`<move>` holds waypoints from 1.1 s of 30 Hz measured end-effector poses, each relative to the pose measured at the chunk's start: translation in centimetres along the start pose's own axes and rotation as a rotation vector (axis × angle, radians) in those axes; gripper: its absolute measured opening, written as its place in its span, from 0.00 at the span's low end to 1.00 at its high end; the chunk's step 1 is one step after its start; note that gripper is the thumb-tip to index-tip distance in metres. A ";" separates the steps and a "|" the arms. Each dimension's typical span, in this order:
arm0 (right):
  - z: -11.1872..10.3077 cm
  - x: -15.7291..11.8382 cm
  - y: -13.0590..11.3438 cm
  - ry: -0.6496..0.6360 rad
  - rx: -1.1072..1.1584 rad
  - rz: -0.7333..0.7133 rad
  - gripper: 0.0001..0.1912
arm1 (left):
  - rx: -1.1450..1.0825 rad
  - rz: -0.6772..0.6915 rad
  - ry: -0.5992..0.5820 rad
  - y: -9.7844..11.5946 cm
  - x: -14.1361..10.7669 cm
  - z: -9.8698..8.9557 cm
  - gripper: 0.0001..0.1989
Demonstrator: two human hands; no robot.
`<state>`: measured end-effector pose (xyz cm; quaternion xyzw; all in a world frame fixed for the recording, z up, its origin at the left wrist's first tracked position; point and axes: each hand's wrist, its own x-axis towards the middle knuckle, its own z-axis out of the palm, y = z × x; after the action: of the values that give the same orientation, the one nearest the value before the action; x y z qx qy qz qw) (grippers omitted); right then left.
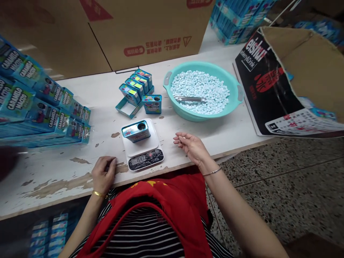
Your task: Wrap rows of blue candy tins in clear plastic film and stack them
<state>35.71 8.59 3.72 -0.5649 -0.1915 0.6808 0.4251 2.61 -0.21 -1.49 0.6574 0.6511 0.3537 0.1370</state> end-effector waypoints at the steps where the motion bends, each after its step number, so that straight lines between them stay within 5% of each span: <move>1: 0.2 0.0 0.1 -0.021 -0.006 -0.017 0.11 | -0.005 -0.002 0.001 0.1 0.0 -0.1 0.04; 5: 1.2 0.3 -0.3 -0.073 -0.076 -0.156 0.16 | -0.022 0.015 0.064 2.1 2.0 -1.1 0.08; 10: 1.8 2.7 -5.3 0.020 -0.325 -0.643 0.17 | 0.120 0.298 0.004 5.9 8.6 -1.8 0.43; 12: 1.3 4.5 -8.3 0.114 -0.448 -0.828 0.15 | 0.186 0.415 -0.142 6.9 11.4 -1.1 0.39; 15: 0.4 6.5 -11.7 0.295 -0.736 -1.035 0.15 | 0.198 0.497 -0.317 8.0 14.9 0.8 0.19; 19: 0.8 5.5 -11.5 0.404 -0.985 -1.243 0.17 | 0.205 0.508 -0.344 9.5 18.8 3.8 0.16; 21: 1.6 3.9 -9.3 0.248 -0.978 -1.210 0.15 | 0.234 0.515 -0.344 10.1 20.5 5.1 0.17; 25: 2.5 1.8 -3.1 -0.100 -1.046 -0.908 0.14 | 0.328 0.566 -0.332 9.8 23.0 7.0 0.17; 29: 2.0 2.1 1.6 -0.192 -0.977 -0.696 0.14 | 0.404 0.583 -0.304 8.8 23.5 8.4 0.18; 33: 1.8 2.8 4.0 -0.201 -0.853 -0.597 0.19 | 0.348 0.512 -0.205 8.4 21.2 7.9 0.26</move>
<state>32.62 8.96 -0.39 -0.5405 -0.6436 0.4427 0.3124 11.97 21.28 4.32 0.8456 0.4982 0.1919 -0.0060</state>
